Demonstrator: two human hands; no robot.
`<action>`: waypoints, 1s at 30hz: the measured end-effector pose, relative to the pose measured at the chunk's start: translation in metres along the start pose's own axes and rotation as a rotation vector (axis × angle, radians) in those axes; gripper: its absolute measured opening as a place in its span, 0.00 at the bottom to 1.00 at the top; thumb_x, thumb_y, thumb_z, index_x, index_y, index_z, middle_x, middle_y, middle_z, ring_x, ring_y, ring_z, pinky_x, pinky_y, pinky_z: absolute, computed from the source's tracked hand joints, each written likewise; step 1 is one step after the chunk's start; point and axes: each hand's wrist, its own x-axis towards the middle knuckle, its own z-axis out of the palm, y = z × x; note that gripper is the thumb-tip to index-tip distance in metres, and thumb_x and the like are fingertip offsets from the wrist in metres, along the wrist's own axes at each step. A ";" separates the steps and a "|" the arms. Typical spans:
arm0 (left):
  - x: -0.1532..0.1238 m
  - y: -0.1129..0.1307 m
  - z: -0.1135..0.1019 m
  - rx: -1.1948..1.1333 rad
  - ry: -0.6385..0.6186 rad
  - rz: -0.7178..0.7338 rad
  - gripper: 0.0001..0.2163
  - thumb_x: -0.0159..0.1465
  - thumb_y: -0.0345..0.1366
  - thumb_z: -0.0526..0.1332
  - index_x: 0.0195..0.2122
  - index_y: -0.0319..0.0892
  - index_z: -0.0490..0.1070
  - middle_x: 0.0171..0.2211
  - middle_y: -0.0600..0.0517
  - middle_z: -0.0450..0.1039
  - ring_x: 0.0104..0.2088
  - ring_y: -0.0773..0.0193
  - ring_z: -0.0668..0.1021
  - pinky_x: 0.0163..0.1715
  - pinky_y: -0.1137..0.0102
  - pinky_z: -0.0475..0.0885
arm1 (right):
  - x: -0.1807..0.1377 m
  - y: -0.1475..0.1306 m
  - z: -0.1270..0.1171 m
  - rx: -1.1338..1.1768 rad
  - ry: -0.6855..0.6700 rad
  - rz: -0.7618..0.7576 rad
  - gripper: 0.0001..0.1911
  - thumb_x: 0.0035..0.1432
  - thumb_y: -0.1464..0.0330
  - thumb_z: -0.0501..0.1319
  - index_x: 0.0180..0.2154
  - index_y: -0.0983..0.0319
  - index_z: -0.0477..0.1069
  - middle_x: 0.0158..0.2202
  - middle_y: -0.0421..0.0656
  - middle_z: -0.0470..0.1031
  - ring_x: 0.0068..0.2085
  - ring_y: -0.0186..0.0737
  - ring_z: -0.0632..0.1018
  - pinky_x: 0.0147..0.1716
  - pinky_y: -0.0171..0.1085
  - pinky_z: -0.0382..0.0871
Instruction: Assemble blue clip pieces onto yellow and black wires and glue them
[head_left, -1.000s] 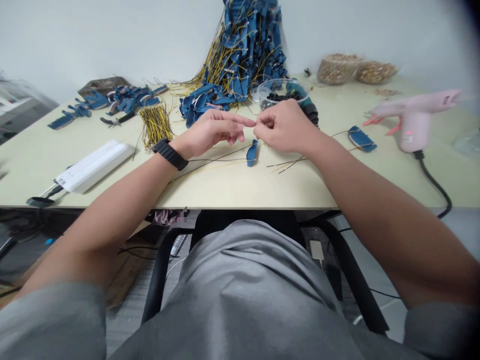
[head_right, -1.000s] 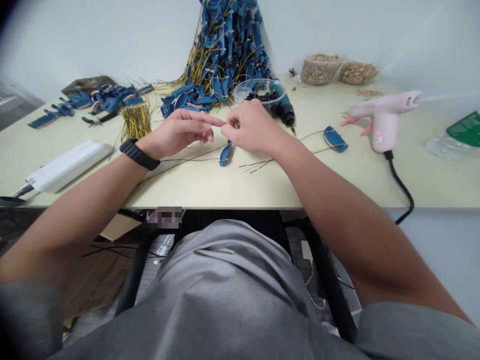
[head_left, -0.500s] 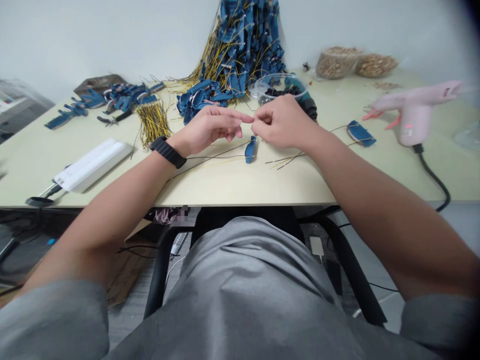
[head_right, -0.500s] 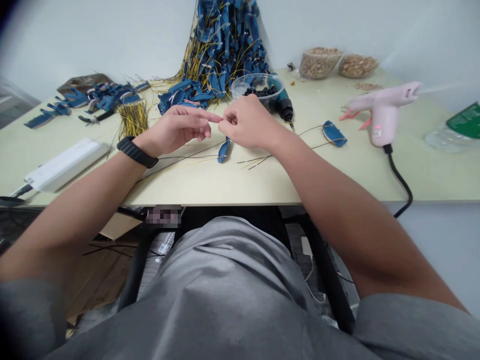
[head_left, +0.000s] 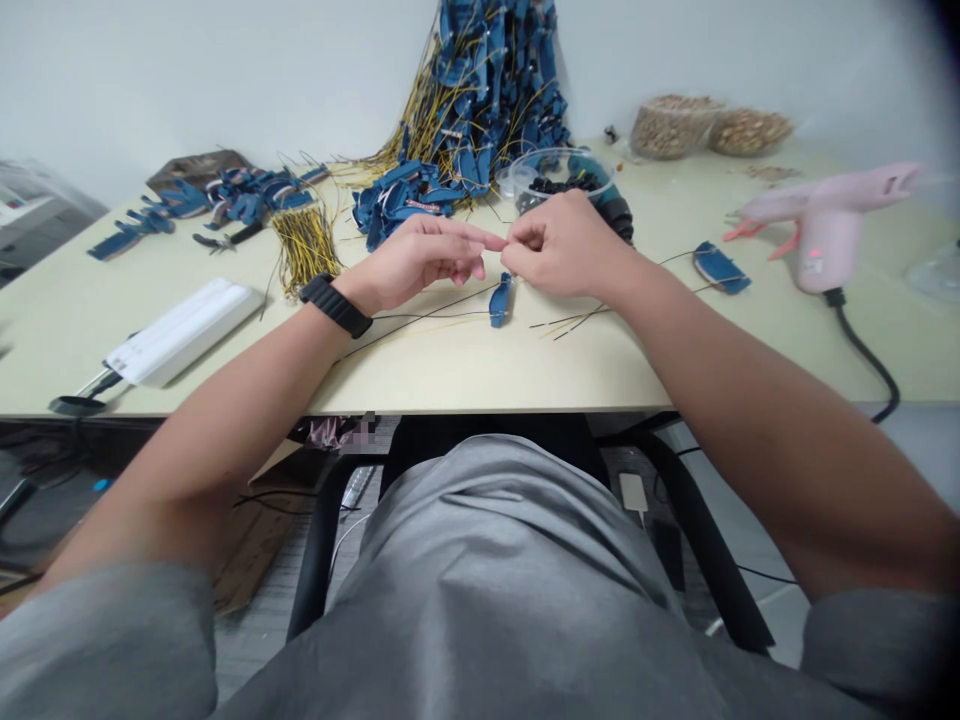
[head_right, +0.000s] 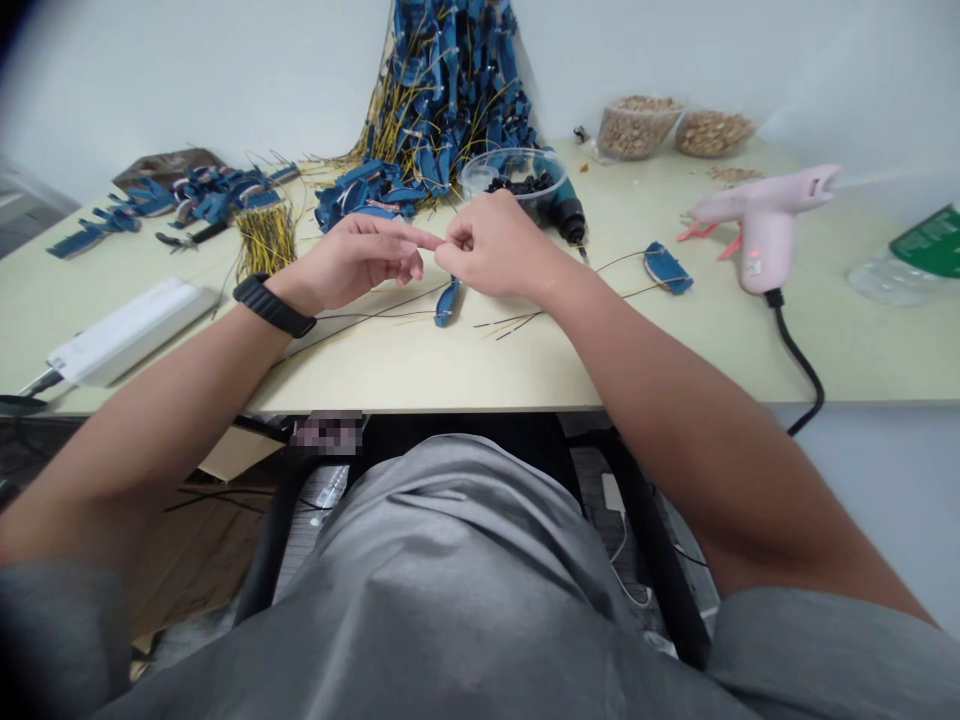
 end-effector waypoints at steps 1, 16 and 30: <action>0.000 0.000 0.001 0.002 0.000 0.000 0.14 0.69 0.47 0.87 0.50 0.46 0.98 0.34 0.49 0.88 0.35 0.64 0.80 0.39 0.66 0.74 | 0.000 -0.001 -0.001 -0.001 -0.004 0.003 0.30 0.69 0.69 0.71 0.25 0.50 0.53 0.23 0.37 0.46 0.34 0.46 0.55 0.36 0.48 0.53; -0.001 0.003 0.003 0.055 0.104 -0.050 0.10 0.71 0.40 0.85 0.49 0.42 0.97 0.33 0.46 0.85 0.35 0.58 0.86 0.40 0.65 0.79 | 0.001 -0.001 -0.001 -0.016 0.000 -0.014 0.28 0.69 0.71 0.68 0.24 0.50 0.54 0.24 0.37 0.45 0.34 0.46 0.55 0.37 0.49 0.53; 0.000 0.003 0.003 0.044 0.074 -0.029 0.13 0.67 0.43 0.88 0.48 0.43 0.97 0.33 0.48 0.86 0.34 0.61 0.84 0.38 0.68 0.78 | 0.000 -0.012 -0.004 -0.027 0.003 0.038 0.34 0.68 0.80 0.66 0.21 0.52 0.48 0.25 0.36 0.44 0.34 0.42 0.53 0.41 0.49 0.53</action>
